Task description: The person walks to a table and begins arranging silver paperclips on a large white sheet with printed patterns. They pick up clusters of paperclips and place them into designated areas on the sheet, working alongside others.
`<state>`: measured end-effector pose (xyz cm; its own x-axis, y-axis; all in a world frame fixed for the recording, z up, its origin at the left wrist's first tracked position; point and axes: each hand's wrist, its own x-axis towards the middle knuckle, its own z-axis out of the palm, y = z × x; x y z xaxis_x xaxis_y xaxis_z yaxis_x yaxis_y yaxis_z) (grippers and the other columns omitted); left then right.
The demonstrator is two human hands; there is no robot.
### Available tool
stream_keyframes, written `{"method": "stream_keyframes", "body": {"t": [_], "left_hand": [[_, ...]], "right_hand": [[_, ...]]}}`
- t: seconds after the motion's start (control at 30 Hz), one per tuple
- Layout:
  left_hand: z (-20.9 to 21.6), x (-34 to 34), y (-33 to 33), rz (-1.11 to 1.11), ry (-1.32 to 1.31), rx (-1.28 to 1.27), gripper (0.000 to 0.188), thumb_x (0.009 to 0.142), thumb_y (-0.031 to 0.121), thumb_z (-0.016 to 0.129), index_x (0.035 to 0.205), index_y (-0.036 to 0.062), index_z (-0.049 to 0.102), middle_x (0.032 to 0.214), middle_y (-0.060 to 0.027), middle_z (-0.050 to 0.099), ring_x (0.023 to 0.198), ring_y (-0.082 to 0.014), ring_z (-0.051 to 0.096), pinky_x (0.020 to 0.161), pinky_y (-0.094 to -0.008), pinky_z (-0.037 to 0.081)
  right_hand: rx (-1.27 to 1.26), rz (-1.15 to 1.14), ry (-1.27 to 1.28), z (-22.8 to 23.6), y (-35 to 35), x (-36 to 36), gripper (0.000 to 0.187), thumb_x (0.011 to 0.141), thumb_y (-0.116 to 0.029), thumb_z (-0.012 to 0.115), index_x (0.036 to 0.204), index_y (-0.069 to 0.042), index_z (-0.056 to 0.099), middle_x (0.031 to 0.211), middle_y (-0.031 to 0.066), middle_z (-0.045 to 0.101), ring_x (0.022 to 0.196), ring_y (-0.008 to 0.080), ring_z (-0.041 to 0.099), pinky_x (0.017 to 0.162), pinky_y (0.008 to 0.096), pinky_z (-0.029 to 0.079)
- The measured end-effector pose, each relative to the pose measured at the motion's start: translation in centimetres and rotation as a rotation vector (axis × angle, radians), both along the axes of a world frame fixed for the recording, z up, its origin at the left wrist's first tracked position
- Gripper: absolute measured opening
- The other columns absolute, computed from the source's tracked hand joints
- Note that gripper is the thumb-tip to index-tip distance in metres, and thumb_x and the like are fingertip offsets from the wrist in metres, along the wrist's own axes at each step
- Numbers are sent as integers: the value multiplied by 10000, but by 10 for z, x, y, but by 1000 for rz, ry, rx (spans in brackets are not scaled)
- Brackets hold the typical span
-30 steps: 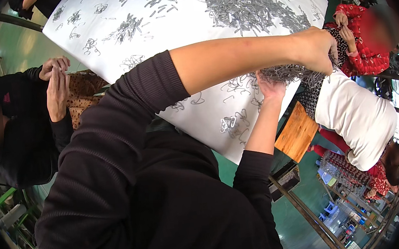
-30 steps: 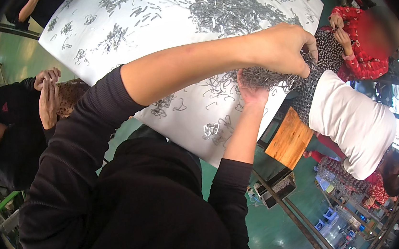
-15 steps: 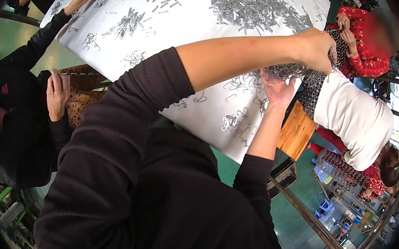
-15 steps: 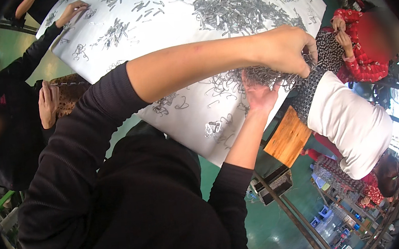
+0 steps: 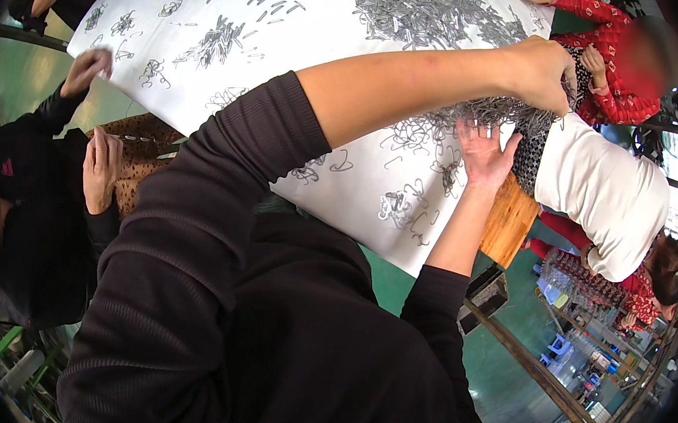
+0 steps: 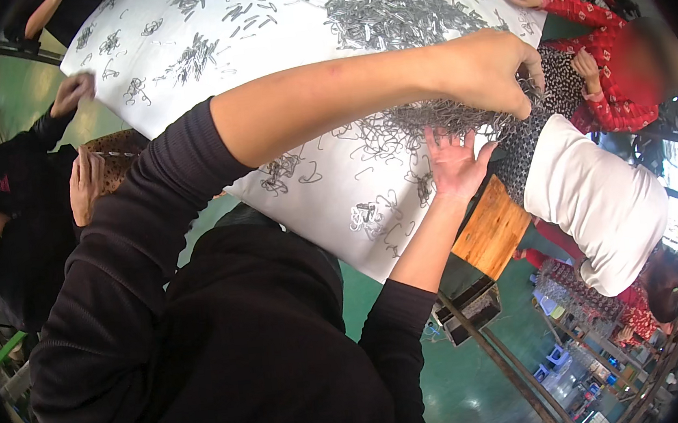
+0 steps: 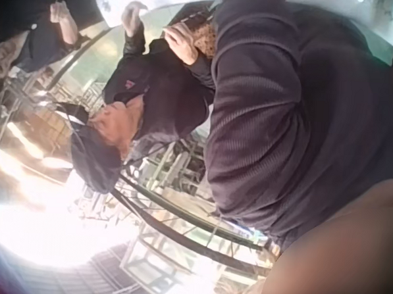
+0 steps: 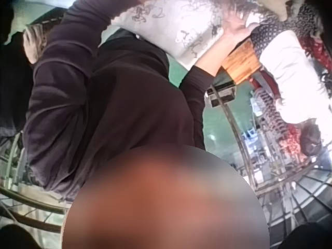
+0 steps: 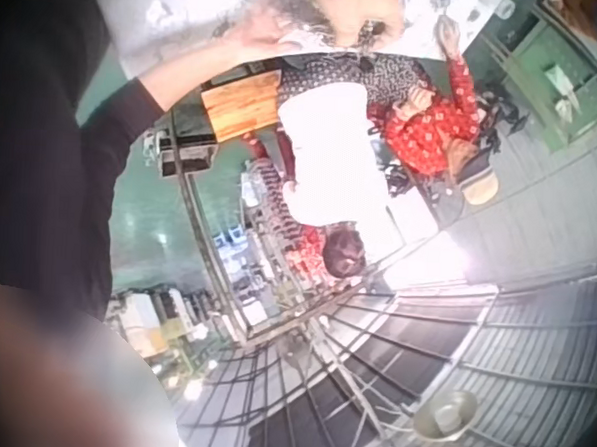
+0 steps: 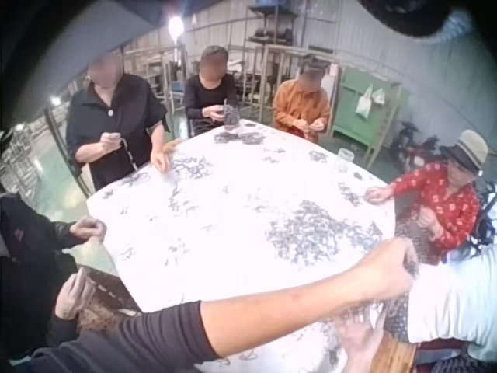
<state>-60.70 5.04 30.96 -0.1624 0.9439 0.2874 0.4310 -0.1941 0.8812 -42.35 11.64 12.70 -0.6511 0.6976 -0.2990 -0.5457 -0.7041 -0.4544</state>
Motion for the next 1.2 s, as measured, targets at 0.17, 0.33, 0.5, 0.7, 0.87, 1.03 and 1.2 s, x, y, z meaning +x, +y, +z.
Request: {"method": "stream_keyframes", "body": {"t": [0.17, 0.33, 0.5, 0.7, 0.87, 1.03, 1.2], "left_hand": [[19, -5, -2, -73, 1, -18, 435, 655, 254, 737, 1046, 73, 684, 952, -189, 669, 935, -298, 648, 828, -350, 506], [32, -3, -2, -47, 43, 77, 441, 660, 261, 736, 1054, 71, 682, 976, -190, 663, 941, -299, 641, 828, -350, 500], [30, -4, 0, -59, 63, -17, 429, 660, 256, 733, 1045, 72, 686, 993, -196, 662, 951, -301, 639, 839, -350, 497], [16, -6, 1, -34, 39, -24, 414, 657, 244, 736, 1035, 79, 692, 1007, -201, 662, 956, -304, 641, 844, -357, 497], [10, -8, 7, -31, 39, 11, 408, 651, 234, 749, 1027, 86, 695, 972, -201, 671, 950, -306, 645, 853, -360, 496], [12, -9, 6, -14, 29, 1, 396, 654, 228, 745, 1016, 75, 696, 947, -187, 674, 907, -291, 649, 823, -355, 499], [27, -18, 0, -31, 18, 0, 405, 656, 224, 742, 1018, 49, 690, 935, -182, 670, 851, -264, 650, 772, -339, 501]], "right_hand": [[-92, -113, -307, -38, 24, 19, 419, 955, -453, 481, 1124, -71, 518, 1195, 149, 478, 1040, 307, 531, 892, 431, 478], [-206, -73, -500, -59, 2, -16, 445, 1003, -427, 344, 1206, -68, 512, 1337, 165, 446, 1153, 301, 514, 882, 417, 476], [-353, -127, -218, -33, -10, -59, 454, 995, -383, 353, 1238, -30, 503, 1319, 189, 475, 1136, 353, 534, 941, 480, 467], [-328, -115, -28, 4, -15, -53, 495, 978, -388, 368, 1295, -22, 470, 1299, 217, 488, 1210, 401, 476, 992, 551, 406], [-348, -77, -1, 26, -22, -46, 662, 967, -518, 343, 1412, -38, 244, 1465, 216, 251, 1325, 429, 311, 1055, 653, 279], [-262, -82, 30, 23, -34, -33, 787, 934, -617, 332, 1445, -49, 147, 1513, 218, 120, 1355, 535, 180, 1055, 716, 197], [-182, -62, -136, 22, -37, -14, 754, 945, -607, 323, 1430, -36, 239, 1452, 228, 262, 1325, 508, 283, 1043, 673, 284]]}}
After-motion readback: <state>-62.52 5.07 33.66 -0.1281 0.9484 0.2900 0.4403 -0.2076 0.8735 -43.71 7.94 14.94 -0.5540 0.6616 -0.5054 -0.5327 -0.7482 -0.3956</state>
